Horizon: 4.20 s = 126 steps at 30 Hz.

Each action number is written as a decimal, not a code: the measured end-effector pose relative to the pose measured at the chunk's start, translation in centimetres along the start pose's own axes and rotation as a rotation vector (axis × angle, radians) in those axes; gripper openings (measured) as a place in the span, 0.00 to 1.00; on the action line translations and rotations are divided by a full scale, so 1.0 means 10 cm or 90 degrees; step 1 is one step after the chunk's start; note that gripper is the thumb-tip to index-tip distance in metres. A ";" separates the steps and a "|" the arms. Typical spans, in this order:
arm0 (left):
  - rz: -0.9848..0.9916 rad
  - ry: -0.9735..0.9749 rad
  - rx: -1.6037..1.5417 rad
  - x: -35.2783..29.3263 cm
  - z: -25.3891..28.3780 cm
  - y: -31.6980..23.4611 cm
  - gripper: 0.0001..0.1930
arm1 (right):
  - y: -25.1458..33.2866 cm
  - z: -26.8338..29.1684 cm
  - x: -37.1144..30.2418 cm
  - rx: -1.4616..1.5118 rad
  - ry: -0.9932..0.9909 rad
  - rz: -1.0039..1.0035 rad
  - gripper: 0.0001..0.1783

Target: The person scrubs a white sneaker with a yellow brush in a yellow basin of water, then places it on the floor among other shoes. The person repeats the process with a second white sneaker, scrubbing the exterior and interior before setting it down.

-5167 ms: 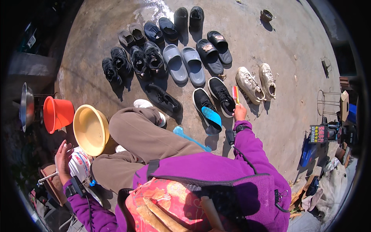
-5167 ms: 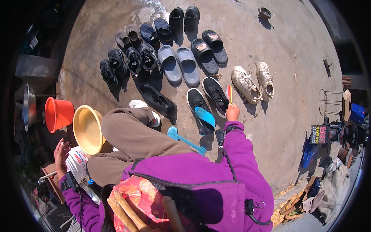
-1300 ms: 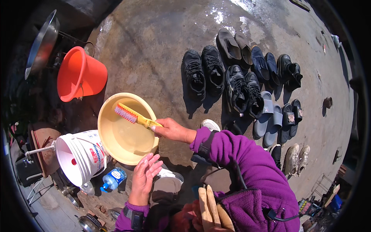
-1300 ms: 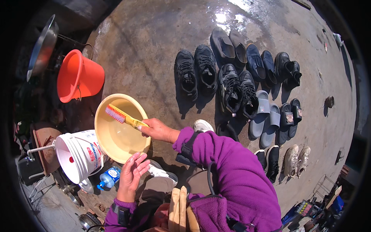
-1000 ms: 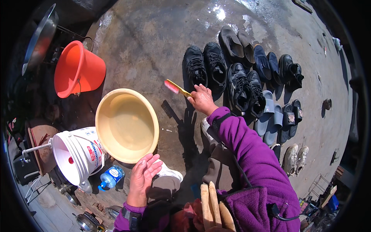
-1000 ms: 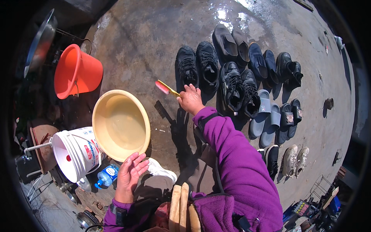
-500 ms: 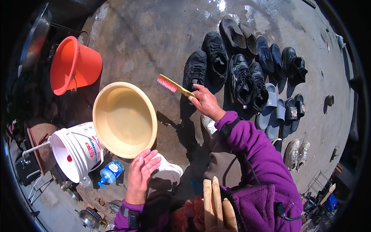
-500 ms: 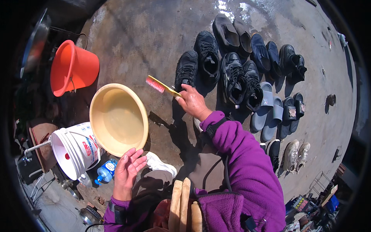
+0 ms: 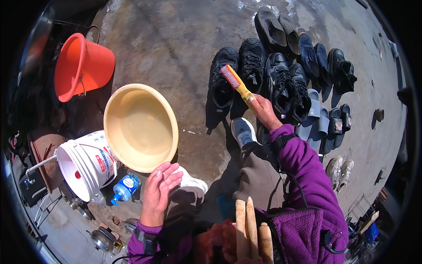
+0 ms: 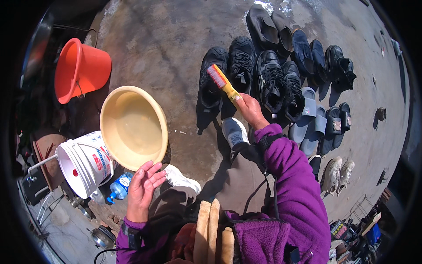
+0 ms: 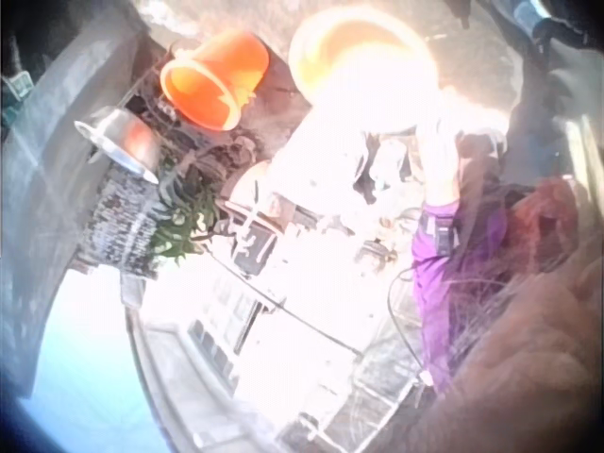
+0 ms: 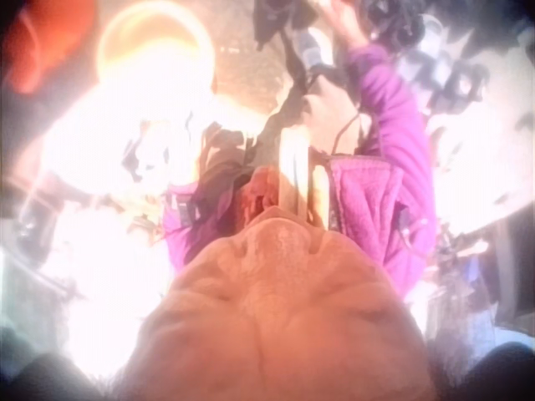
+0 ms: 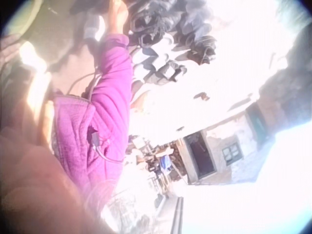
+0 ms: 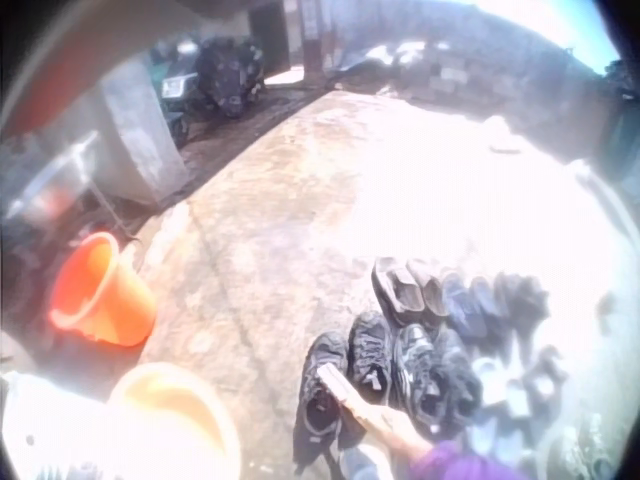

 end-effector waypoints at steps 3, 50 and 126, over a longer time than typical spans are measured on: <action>0.012 -0.011 0.006 0.02 0.00 0.01 0.22 | 0.12 0.10 -0.25 -0.056 0.084 0.030 0.21; -0.005 -0.073 0.555 0.81 0.38 0.63 0.18 | 0.07 0.32 -0.79 0.442 0.182 -0.469 0.15; -0.026 -0.160 0.273 0.32 -0.14 0.60 0.14 | -1.59 0.69 -2.50 -0.296 -0.036 -0.503 0.26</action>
Point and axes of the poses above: each hand's wrist, its own x-axis towards the middle knuckle, its own z-axis out of the back of the hand, y = z × x, the point moved 1 cm from there along x, towards the middle knuckle, and after that the axes turned 4 degrees about -z, right-handed, at the moved point
